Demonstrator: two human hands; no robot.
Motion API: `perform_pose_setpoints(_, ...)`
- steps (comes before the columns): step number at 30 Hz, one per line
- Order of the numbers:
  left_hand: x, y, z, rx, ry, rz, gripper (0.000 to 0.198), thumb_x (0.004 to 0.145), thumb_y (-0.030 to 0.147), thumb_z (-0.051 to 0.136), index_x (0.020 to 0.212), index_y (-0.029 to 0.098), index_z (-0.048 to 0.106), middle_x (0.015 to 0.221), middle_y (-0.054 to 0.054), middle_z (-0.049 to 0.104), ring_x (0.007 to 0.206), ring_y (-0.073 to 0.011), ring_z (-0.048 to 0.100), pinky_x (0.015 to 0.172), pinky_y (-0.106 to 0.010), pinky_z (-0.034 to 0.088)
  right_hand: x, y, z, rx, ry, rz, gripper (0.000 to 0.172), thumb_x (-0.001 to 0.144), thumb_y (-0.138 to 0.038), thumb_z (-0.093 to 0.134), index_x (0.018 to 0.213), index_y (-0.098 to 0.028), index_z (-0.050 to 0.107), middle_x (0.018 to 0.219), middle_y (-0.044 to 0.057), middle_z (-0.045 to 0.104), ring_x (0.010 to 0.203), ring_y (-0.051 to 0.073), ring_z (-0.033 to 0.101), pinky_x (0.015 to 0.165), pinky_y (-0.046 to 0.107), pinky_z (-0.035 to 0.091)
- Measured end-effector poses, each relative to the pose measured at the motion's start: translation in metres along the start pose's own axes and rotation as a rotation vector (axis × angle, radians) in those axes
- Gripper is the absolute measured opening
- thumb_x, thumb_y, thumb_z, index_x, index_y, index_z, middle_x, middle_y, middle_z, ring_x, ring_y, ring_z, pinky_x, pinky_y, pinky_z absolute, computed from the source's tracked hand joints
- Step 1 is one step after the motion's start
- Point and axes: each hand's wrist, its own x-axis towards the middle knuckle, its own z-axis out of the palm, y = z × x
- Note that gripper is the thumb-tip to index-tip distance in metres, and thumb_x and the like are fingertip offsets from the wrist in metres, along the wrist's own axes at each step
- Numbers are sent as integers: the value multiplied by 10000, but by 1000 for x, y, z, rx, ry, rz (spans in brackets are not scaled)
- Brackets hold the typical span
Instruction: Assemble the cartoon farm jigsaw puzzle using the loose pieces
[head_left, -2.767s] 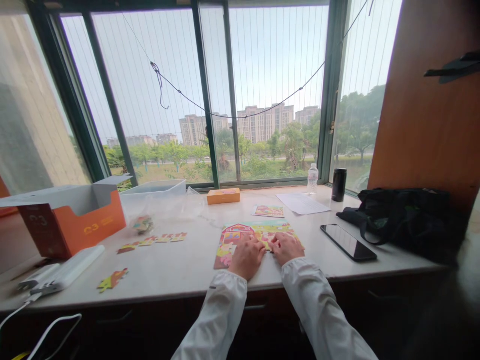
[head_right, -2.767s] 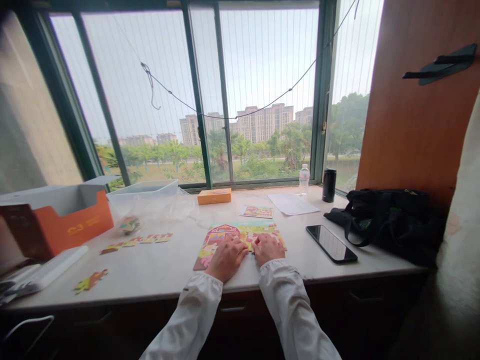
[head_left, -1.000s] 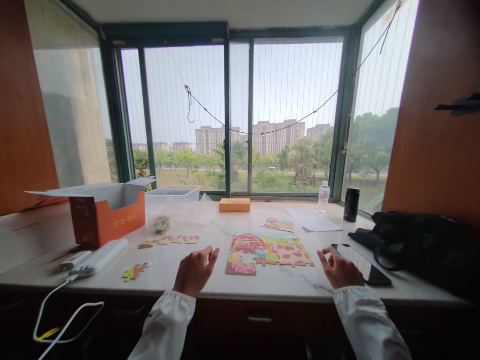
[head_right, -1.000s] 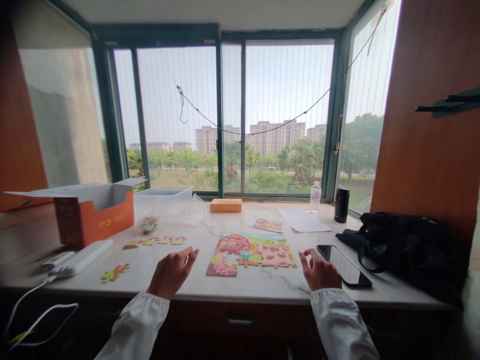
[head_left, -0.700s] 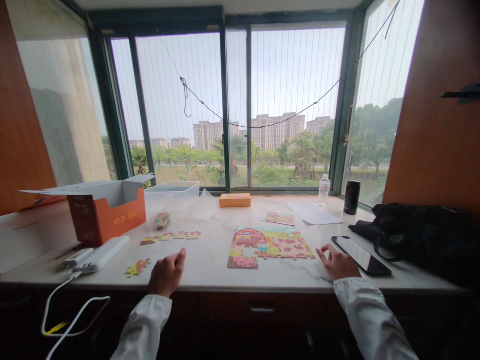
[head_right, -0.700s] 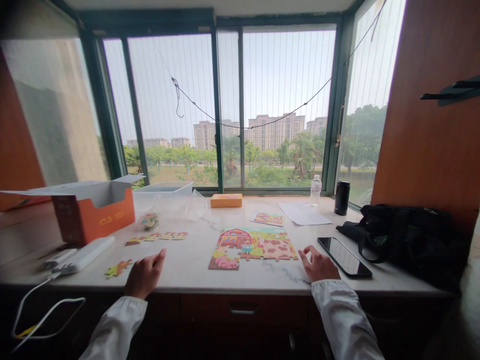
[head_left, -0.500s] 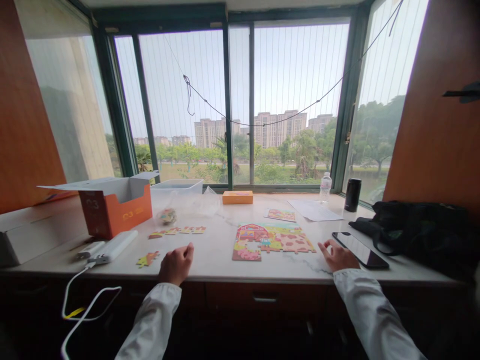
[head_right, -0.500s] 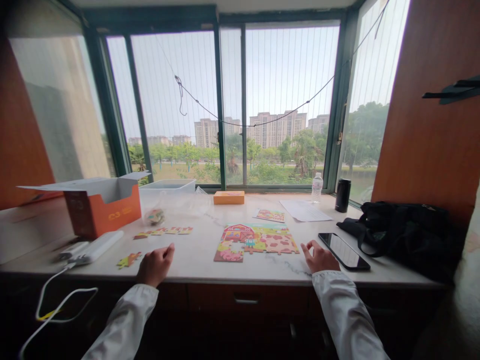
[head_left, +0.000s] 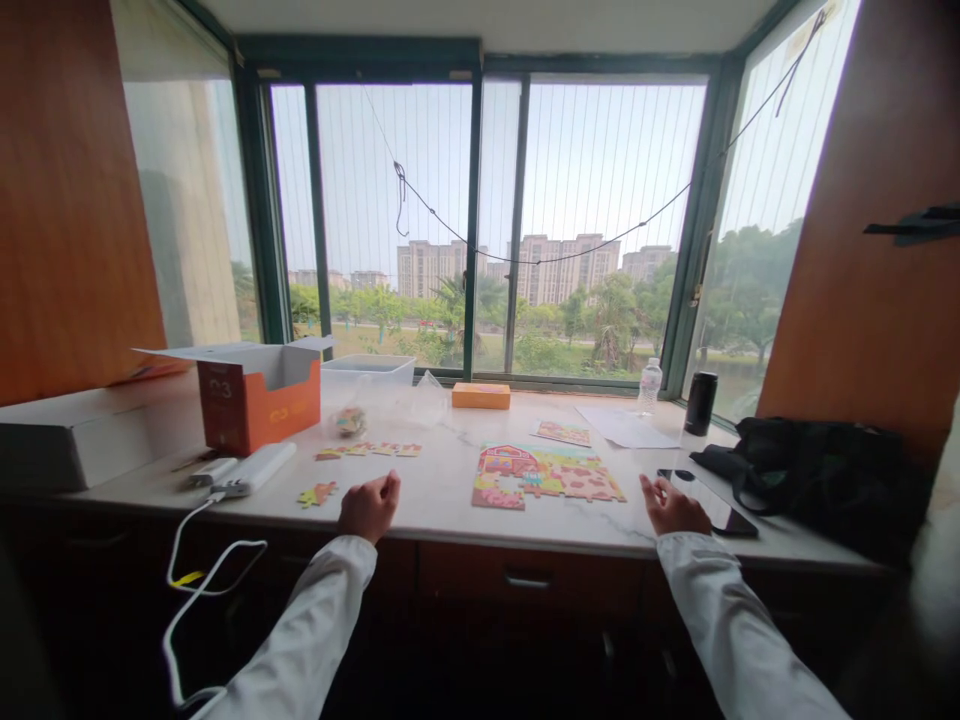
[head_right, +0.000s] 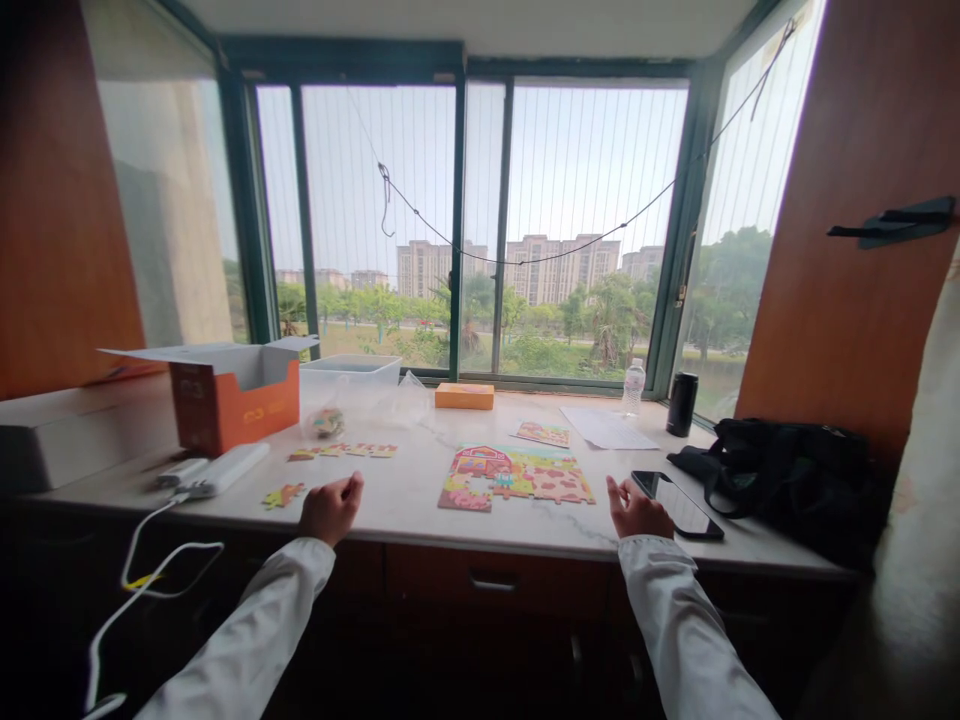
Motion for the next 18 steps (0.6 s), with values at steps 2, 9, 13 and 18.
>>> perform_pose_setpoints(2, -2, -1, 1, 1, 21, 6, 506, 932, 417, 328, 593, 182, 621, 666, -93, 681, 644, -173, 569, 621, -279, 266, -2, 0, -2, 4, 20, -5, 466, 906, -595, 363, 755, -241, 624, 737, 61, 675, 744, 219, 608, 607, 283, 337)
perform_pose_setpoints(9, -7, -4, 6, 29, 51, 35, 499, 923, 427, 334, 613, 185, 642, 617, -80, 652, 613, -165, 550, 609, -269, 267, -6, 0, -6, 71, 59, 1, 470, 912, -561, 348, 783, -220, 644, 791, 82, 690, 704, 213, 573, 639, 319, 330)
perform_pose_setpoints(13, -7, 0, 2, 41, 32, 40, 497, 924, 420, 330, 636, 184, 659, 621, -78, 650, 619, -165, 550, 608, -268, 271, -6, -1, -5, 98, 67, -2, 466, 915, -545, 362, 783, -196, 641, 795, 114, 682, 695, 211, 547, 631, 333, 306)
perform_pose_setpoints(18, -8, 7, -7, 47, -25, 55, 506, 939, 415, 323, 666, 166, 669, 640, -65, 645, 645, -165, 548, 617, -270, 269, -4, -1, -4, 90, 52, 7, 505, 898, -583, 376, 730, -186, 638, 740, 155, 645, 698, 231, 538, 617, 343, 294)
